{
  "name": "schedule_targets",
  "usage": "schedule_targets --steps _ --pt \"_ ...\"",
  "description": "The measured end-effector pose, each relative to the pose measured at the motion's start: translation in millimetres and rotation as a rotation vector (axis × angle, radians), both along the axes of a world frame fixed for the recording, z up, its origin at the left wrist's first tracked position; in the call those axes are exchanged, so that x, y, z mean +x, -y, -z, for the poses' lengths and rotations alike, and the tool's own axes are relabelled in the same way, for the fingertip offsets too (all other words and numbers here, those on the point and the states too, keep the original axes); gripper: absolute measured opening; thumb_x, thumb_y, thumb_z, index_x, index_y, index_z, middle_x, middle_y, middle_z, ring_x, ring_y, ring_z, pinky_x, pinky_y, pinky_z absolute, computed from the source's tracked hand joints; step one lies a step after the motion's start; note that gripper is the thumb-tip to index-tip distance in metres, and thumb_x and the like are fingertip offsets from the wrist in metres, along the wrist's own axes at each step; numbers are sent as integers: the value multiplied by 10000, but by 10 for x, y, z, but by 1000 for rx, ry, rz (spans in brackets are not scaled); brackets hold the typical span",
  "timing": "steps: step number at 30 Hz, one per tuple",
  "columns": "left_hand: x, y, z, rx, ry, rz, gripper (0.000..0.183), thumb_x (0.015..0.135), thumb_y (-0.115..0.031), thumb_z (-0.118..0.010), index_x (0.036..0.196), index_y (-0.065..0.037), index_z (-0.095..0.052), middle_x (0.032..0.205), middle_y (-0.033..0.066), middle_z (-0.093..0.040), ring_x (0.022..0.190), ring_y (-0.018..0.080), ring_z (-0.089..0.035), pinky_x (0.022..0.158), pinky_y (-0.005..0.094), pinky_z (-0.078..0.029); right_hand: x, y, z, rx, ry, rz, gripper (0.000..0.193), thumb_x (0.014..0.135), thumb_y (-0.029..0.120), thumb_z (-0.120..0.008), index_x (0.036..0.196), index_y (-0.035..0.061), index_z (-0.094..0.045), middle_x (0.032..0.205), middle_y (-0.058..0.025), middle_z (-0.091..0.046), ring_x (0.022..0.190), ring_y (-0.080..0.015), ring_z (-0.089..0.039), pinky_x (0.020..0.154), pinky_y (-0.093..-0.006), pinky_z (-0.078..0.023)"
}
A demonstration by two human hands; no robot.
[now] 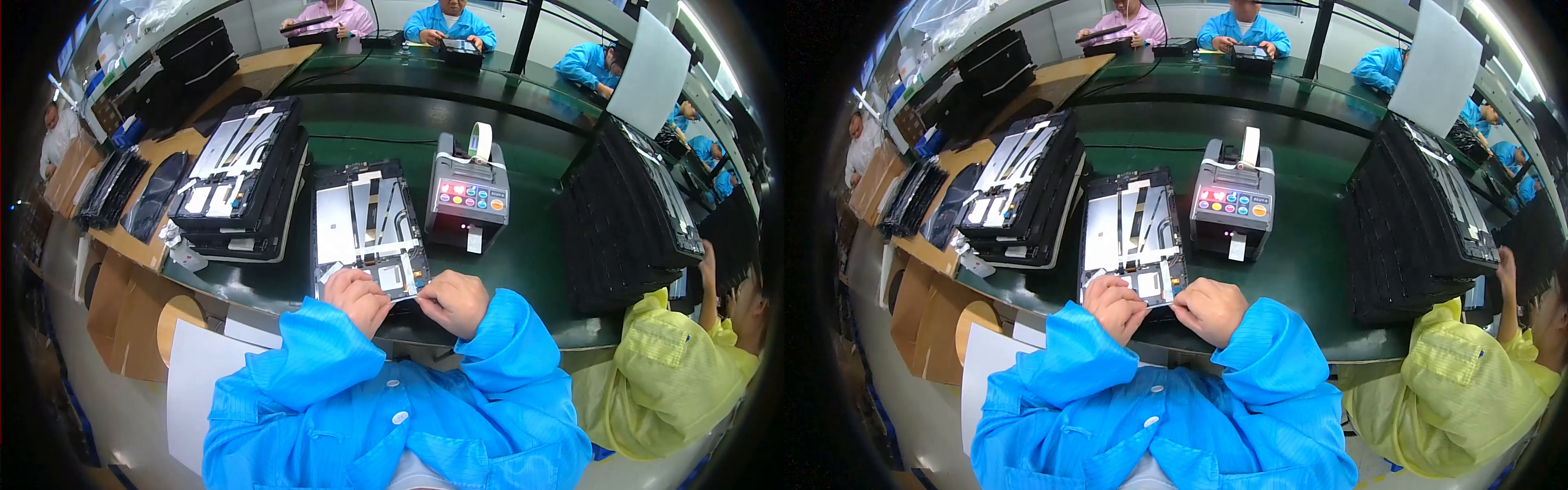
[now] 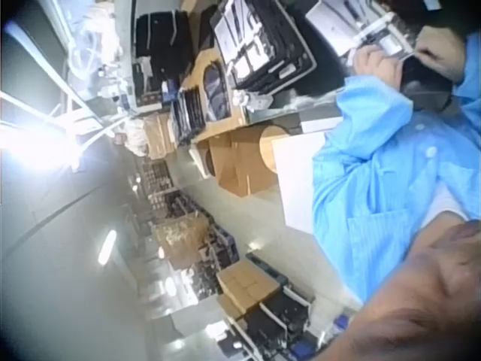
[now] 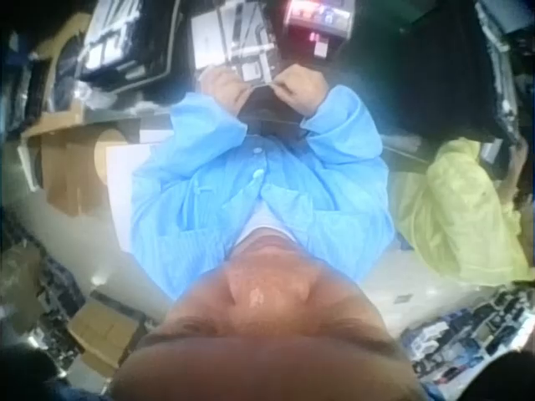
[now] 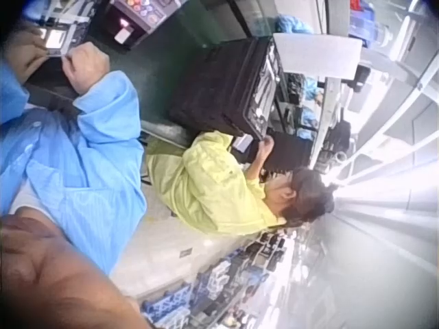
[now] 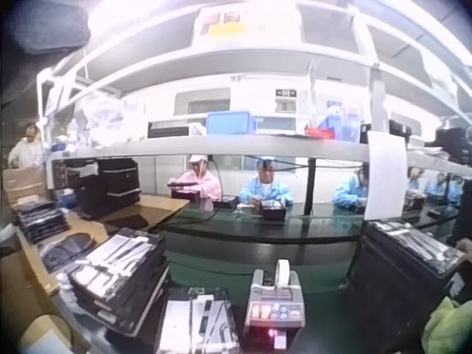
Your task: The person applies adhesive strips and electronic components to tablet housings on an assembly line. The adhesive strips are applied using a tape dispenser.
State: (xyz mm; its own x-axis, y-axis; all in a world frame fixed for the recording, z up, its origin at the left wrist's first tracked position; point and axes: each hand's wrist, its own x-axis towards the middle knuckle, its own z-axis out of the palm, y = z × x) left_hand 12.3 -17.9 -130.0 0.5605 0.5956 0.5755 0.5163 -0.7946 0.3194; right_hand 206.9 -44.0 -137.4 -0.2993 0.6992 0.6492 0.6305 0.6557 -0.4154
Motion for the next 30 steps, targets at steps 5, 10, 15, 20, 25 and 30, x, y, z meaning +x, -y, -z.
schedule_targets --steps 5,10,15,20,25,30 --pt "6 -10 -1 8 0 0 74 640 -71 -674 690 -32 -636 778 74 -592 872 242 -502 815 375 -381 -40 26 -55 52 12 119 156 585 72 -696 675 65 -568 665 -67 -550 592 -223 -550 492 -319 -451" --pt "29 -7 -2 28 24 -14 94 607 -62 -682 680 -31 -632 760 70 -590 873 245 -502 804 375 -389 -86 17 -139 224 92 151 263 571 94 -714 778 85 -552 703 -56 -525 580 -218 -534 482 -316 -439" --pt "28 -13 14 34 43 -21 106 598 -59 -685 683 -28 -631 766 69 -591 876 245 -501 801 369 -392 -156 -4 -196 211 140 39 337 570 84 -709 857 90 -532 731 -68 -515 593 -231 -514 491 -328 -420" --pt "35 -3 -4 33 42 -34 109 603 -63 -689 688 -28 -631 777 69 -594 881 245 -501 801 361 -395 -130 0 -204 207 152 46 353 564 82 -710 870 90 -534 743 -69 -510 603 -230 -511 498 -331 -416" --pt "27 -9 -9 13 0 -55 121 623 -77 -690 720 -30 -634 800 76 -594 899 252 -496 809 360 -395 -58 51 -216 183 165 103 348 552 78 -713 856 90 -544 742 -64 -499 609 -227 -510 502 -330 -418" --pt "-32 -28 -42 -32 -13 -53 178 613 -75 -695 771 -26 -627 843 95 -587 933 265 -483 832 370 -387 150 160 -280 103 200 205 339 560 75 -703 864 88 -554 778 -63 -484 653 -233 -508 547 -335 -433"
